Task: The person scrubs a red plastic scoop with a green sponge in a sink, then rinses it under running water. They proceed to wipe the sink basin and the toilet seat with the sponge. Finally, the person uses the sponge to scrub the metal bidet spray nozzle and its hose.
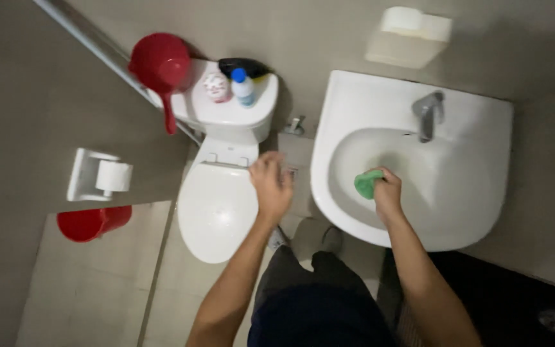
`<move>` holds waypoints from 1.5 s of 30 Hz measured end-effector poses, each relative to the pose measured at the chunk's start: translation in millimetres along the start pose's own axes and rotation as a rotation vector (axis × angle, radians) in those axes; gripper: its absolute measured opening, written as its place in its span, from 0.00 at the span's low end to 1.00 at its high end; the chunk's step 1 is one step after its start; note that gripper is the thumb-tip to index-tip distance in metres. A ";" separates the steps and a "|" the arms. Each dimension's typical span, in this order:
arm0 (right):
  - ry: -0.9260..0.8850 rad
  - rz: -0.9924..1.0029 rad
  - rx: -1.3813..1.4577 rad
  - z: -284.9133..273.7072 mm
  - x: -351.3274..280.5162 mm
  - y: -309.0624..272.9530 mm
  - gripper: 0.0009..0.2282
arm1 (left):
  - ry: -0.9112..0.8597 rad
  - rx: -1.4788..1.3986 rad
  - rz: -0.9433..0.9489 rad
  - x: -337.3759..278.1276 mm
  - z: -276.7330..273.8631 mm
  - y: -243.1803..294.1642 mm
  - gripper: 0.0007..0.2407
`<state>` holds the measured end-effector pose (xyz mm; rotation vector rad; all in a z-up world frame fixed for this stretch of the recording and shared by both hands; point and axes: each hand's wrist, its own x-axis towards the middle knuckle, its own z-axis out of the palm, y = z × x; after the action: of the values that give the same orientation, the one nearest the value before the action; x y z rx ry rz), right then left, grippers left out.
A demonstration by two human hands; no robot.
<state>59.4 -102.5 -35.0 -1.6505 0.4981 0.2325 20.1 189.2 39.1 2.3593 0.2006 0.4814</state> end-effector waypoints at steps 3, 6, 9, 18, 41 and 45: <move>0.013 0.060 0.093 -34.1 13.8 5.7 0.14 | -0.014 -0.083 0.026 -16.1 24.7 51.4 0.14; 0.009 0.078 0.214 -67.1 25.3 7.1 0.16 | -0.025 -0.133 0.031 -23.1 40.8 84.9 0.15; 0.031 0.067 0.342 -96.0 36.8 13.0 0.15 | -0.055 -0.121 0.015 -23.1 48.8 108.1 0.14; 0.203 -0.019 0.365 -144.8 54.8 -21.2 0.12 | -0.129 -0.127 0.031 -34.8 68.6 116.8 0.13; -0.054 -0.405 -0.384 23.0 7.2 -126.2 0.09 | 0.387 0.285 -0.198 140.2 -40.4 -125.5 0.17; -0.338 -0.556 -0.290 134.7 -16.0 -145.2 0.10 | 0.339 0.224 -0.305 141.0 -52.6 -112.6 0.17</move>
<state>128.4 42.9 81.4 -1.9139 -0.2667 0.1673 127.7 343.3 38.9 2.3869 0.7945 0.7358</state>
